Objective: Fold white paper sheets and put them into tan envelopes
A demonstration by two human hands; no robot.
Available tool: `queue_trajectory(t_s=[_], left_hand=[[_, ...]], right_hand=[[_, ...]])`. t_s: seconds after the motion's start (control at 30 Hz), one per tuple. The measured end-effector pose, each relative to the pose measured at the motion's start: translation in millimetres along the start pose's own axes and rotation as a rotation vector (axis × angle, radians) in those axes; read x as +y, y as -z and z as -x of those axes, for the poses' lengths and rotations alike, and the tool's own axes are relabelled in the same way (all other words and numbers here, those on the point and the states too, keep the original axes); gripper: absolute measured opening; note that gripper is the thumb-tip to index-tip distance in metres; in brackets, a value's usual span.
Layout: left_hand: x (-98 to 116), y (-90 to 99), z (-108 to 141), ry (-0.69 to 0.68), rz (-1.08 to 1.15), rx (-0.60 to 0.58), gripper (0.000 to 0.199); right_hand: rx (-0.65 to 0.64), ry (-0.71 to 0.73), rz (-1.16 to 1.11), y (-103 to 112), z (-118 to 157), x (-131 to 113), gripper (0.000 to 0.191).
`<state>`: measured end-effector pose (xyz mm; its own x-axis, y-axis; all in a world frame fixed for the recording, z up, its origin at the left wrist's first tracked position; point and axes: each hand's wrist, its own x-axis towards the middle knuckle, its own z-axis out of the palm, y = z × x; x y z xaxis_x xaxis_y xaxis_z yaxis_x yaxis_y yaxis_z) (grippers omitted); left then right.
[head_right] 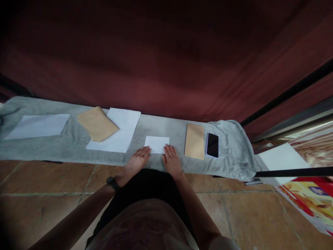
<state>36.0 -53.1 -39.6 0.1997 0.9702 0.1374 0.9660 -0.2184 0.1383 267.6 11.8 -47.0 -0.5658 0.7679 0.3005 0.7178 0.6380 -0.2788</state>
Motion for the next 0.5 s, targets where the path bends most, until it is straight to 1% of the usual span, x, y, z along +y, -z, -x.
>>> queue_trajectory(t_s=[0.13,0.3,0.4,0.5], left_hand=[[-3.1,8.3,-12.4,-0.032,-0.009,-0.058,0.056],[-1.2,20.4,-17.5,-0.047,-0.005,-0.099,0.061],[-1.4,24.1,-19.1,-0.057,0.001,-0.079,0.058],[-3.8,27.0,-22.0,-0.023,0.037,0.001,0.046]], right_hand=[[-0.033,0.017,0.018,1.9,-2.5,-4.8,0.046],[-0.053,0.031,0.025,1.1,-11.2,-7.4,0.047],[-0.053,0.034,0.035,0.0,-14.4,-9.8,0.046],[-0.035,0.018,0.011,1.6,-16.3,-9.3,0.042]])
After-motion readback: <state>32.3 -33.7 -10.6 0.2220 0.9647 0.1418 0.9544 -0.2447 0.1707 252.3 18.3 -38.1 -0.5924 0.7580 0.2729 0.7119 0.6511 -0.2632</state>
